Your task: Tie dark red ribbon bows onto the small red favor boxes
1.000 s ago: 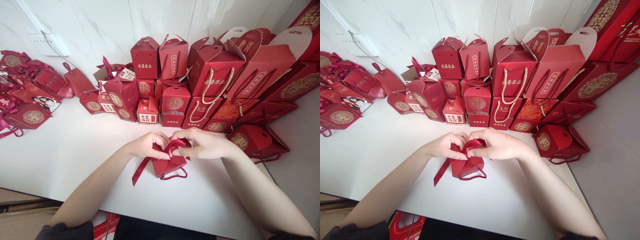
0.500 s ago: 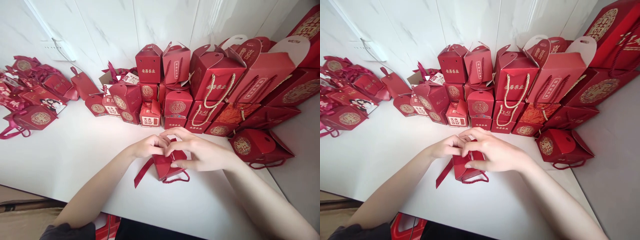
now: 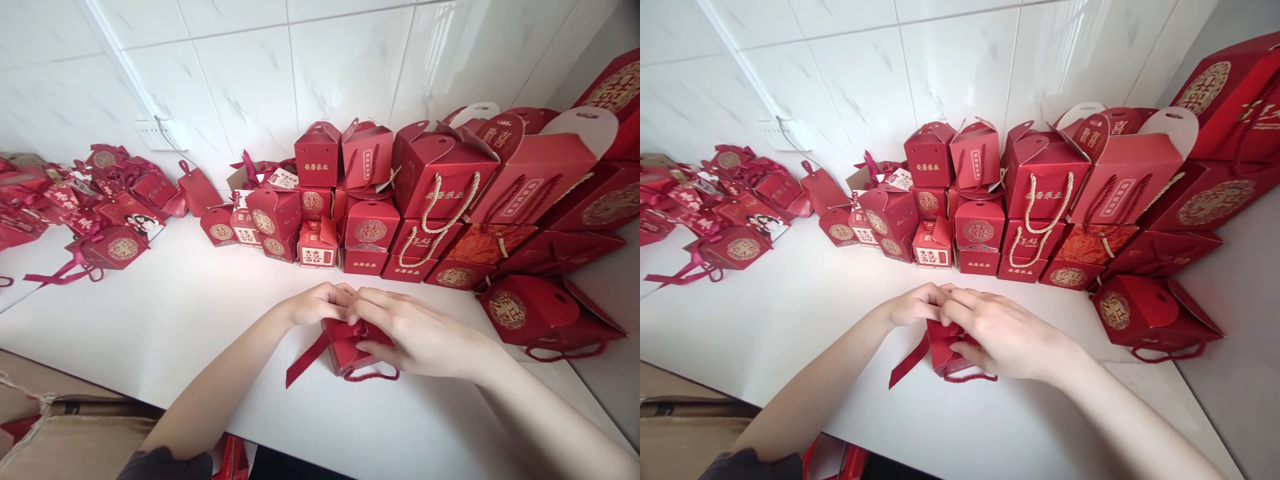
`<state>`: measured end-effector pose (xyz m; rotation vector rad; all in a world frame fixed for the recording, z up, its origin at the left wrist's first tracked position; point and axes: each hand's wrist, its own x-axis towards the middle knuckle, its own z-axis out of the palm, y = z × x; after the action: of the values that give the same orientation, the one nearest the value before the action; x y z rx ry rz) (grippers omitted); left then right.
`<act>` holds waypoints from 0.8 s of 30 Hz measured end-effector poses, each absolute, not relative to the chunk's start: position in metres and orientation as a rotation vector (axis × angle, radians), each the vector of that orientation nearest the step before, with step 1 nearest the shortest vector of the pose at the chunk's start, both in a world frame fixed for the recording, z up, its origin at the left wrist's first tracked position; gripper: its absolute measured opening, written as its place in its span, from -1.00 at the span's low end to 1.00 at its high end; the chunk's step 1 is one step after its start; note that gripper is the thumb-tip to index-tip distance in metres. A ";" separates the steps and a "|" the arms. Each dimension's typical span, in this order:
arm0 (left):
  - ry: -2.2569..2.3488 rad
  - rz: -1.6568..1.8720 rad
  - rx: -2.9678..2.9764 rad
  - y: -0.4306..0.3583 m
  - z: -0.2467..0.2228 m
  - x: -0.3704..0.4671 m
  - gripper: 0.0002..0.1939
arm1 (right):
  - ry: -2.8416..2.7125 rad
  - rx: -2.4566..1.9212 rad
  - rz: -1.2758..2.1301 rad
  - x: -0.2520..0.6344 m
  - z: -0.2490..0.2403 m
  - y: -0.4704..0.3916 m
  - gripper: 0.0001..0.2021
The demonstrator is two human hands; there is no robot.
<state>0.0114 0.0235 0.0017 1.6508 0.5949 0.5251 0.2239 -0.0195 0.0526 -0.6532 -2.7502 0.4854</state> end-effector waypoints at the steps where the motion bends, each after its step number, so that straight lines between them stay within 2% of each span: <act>1: 0.589 0.528 1.647 0.024 0.000 0.011 -0.85 | -2.760 -0.650 0.418 0.221 0.050 -0.021 -0.75; 5: 0.586 0.545 1.622 0.024 -0.007 0.009 -0.91 | -2.769 -0.621 0.052 0.206 0.038 -0.028 -0.84; 8: 0.578 0.548 1.634 0.024 -0.008 0.008 -0.89 | -2.676 -0.654 0.023 0.200 0.031 -0.031 -0.83; 12: 0.535 0.512 1.676 0.024 -0.002 0.008 -0.80 | -2.379 -0.987 0.368 0.207 0.036 -0.028 -0.97; 16: 0.518 0.453 1.753 0.024 0.004 0.009 -0.73 | -2.151 -1.260 0.613 0.222 0.053 -0.020 -0.79; 21: 0.567 0.438 1.766 0.022 0.009 0.011 -0.75 | -1.884 -1.399 0.992 0.253 0.080 -0.017 -0.54; 24: 0.583 0.440 1.767 0.020 0.012 0.012 -0.75 | -1.832 -1.330 1.360 0.270 0.091 -0.020 -0.53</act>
<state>0.0118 0.0205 0.0116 1.7667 0.5834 0.4403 0.2697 -0.0196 0.0906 -1.3305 -1.8324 1.3598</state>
